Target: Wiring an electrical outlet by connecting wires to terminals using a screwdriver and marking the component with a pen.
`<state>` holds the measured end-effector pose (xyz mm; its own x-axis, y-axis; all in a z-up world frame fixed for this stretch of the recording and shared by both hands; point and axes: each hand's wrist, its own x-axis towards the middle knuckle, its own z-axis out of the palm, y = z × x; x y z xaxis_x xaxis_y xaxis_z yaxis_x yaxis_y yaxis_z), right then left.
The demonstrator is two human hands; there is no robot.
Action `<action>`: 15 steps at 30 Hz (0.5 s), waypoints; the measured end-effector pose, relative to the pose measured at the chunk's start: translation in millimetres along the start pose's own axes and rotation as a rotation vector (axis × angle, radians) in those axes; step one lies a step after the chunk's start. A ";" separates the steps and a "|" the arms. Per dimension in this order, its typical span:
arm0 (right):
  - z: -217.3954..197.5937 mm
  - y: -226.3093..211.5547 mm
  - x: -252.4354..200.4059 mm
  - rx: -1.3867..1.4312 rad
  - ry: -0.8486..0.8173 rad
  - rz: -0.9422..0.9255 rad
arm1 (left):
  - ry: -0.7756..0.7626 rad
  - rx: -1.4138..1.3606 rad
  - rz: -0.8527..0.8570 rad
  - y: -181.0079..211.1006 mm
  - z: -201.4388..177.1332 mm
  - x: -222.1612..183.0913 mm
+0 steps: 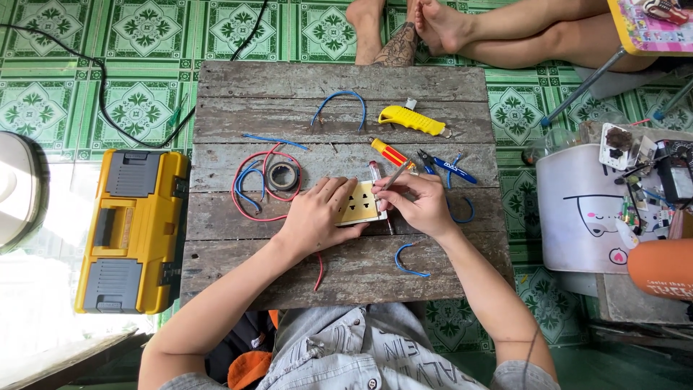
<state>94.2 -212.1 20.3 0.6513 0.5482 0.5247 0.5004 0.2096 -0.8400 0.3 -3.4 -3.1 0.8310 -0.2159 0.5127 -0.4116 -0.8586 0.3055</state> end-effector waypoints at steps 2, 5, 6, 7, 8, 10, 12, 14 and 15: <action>-0.4 7.2 -3.5 0.023 0.011 0.012 | 0.004 -0.003 0.002 0.7 -2.1 1.1; 0.1 6.9 -5.4 0.057 0.007 0.030 | 0.013 0.001 0.005 0.9 -1.6 0.8; 0.5 5.0 -5.6 0.069 -0.009 0.036 | 0.020 0.010 0.005 0.9 -0.8 0.3; 0.6 4.8 -5.3 0.069 -0.008 0.038 | 0.018 0.008 0.005 1.1 -1.2 0.7; 0.8 4.8 -4.6 0.054 0.001 0.023 | 0.020 0.007 0.006 1.3 -1.6 1.0; 0.7 5.8 -4.1 0.040 0.008 0.010 | 0.022 0.006 0.005 0.9 -1.9 0.4; -0.3 7.9 -4.8 0.043 0.025 0.014 | 0.018 0.022 0.005 -0.2 -1.3 -0.5; 0.3 4.8 -3.9 0.035 0.025 0.019 | 0.018 0.023 0.005 0.7 -1.1 0.1; 0.6 3.3 -3.6 0.027 0.023 0.024 | 0.019 0.024 0.004 1.2 -0.9 0.3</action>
<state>93.1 -212.9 15.6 0.6757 0.5349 0.5073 0.4693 0.2187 -0.8555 -0.3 -4.1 -1.8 0.8219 -0.2105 0.5293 -0.4055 -0.8689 0.2840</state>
